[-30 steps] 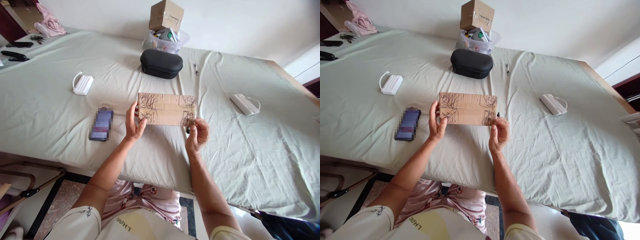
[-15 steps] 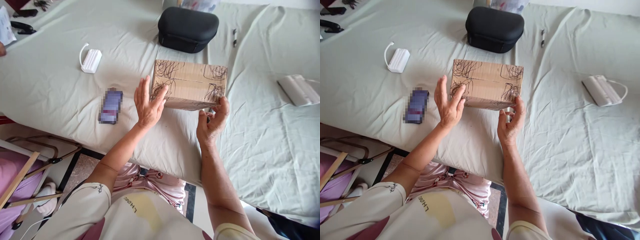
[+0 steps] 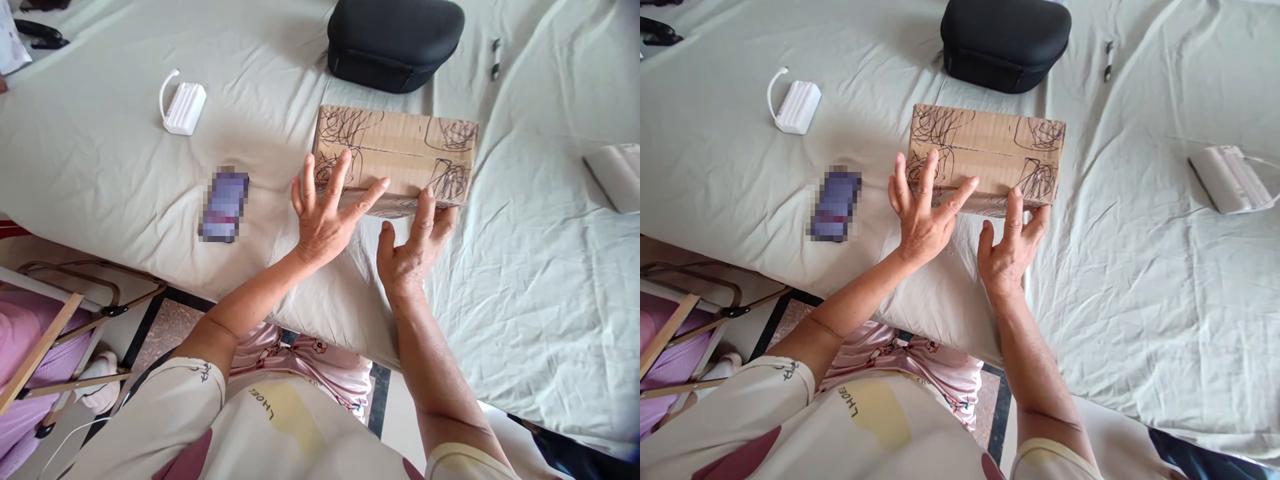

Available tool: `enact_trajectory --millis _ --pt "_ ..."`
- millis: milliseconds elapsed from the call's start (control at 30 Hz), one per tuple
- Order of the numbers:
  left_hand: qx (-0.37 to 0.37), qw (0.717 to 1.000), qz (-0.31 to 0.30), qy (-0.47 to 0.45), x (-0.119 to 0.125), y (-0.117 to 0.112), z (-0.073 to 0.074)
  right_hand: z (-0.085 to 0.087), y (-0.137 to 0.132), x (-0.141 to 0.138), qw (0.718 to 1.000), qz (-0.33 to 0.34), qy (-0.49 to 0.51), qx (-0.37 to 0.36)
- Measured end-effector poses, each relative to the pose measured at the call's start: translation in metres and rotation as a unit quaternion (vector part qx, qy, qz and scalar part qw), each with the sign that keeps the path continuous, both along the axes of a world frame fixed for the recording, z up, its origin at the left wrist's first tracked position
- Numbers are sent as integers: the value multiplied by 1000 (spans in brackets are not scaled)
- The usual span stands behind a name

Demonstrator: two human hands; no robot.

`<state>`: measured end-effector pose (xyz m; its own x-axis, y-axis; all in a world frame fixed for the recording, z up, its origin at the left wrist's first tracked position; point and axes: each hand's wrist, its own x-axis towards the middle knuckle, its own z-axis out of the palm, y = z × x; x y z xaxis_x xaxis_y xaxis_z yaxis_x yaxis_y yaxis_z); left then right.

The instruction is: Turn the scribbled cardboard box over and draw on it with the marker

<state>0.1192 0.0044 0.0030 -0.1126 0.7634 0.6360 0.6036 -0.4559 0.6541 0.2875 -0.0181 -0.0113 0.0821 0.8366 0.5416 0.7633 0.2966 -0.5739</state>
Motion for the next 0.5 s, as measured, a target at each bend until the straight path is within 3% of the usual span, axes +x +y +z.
enact_trajectory --millis 233,333,500 --pt "-50 991 28 125 -5 -3 3 -17 8 12 997 20 -36 70" --pt "-30 988 37 150 -11 -1 1 -22 8 12 994 29 -25 100" --pt "25 989 -23 144 -12 -5 1 -17 1 -2 984 91 -12 154"
